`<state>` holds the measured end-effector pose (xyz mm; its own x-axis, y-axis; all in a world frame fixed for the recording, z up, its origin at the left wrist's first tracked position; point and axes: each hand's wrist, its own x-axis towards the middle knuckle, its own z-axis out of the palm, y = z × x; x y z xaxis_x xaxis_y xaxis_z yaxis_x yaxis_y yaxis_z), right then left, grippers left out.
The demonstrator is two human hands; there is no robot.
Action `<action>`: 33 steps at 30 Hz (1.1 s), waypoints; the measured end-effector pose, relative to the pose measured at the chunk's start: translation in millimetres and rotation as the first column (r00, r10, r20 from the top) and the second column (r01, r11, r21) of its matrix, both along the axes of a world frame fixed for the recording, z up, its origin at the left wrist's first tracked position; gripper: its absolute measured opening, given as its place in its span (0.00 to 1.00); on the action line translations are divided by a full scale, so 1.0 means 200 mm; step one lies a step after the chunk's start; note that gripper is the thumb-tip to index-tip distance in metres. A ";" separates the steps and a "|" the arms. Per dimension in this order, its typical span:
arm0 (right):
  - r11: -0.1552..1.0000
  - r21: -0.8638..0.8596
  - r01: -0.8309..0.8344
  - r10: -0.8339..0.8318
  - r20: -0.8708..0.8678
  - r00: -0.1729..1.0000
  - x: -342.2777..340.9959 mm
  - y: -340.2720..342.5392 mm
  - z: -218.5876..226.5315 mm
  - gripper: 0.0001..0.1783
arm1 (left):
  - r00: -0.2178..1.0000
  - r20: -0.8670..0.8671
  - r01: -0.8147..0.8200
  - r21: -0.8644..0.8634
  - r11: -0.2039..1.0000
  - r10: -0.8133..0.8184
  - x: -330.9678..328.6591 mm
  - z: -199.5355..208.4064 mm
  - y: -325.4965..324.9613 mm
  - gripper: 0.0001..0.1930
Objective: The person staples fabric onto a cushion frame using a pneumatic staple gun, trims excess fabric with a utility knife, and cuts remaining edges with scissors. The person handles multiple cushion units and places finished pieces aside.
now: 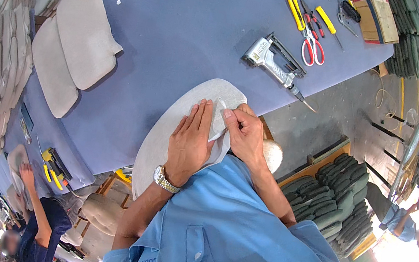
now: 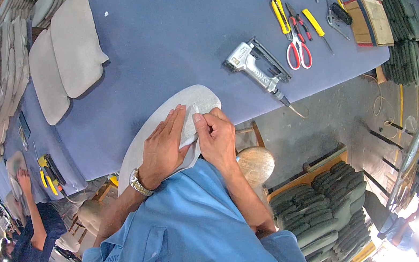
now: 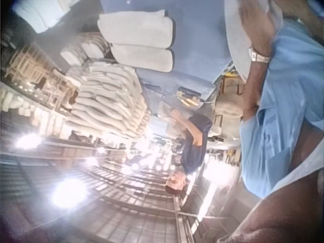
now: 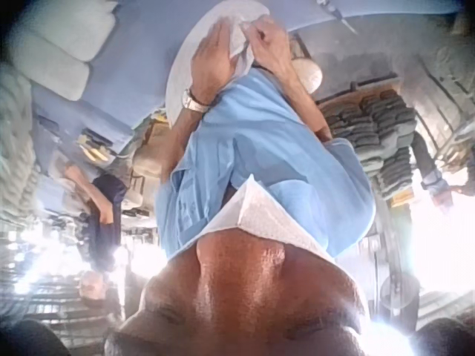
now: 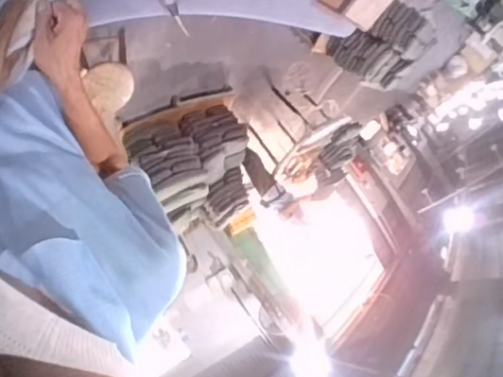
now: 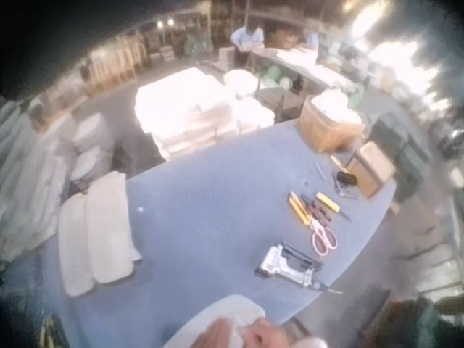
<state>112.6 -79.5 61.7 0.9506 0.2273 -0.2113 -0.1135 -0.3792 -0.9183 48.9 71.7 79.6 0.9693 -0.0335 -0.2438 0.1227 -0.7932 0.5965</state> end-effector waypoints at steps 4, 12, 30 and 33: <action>0.989 0.099 0.106 -0.097 -0.093 0.991 0.01 0.02 0.00 0.19 | 1.000 0.016 0.004 -0.009 1.000 -0.004 0.03 -0.02 0.01 0.45; 0.997 -0.033 0.070 -0.069 0.029 0.997 0.00 -0.02 0.02 0.16 | 0.999 -0.020 0.024 -0.045 0.999 -0.025 0.06 -0.02 0.03 0.45; 0.977 0.176 0.119 -0.098 -0.121 0.988 -0.10 -0.08 -0.14 0.17 | 0.987 -0.058 0.153 0.052 0.987 -0.150 0.07 -0.04 0.00 0.41; 0.996 0.026 0.087 -0.086 -0.039 0.996 -0.08 -0.07 -0.09 0.15 | 0.989 -0.049 0.143 0.082 0.986 -0.139 0.06 -0.04 -0.02 0.39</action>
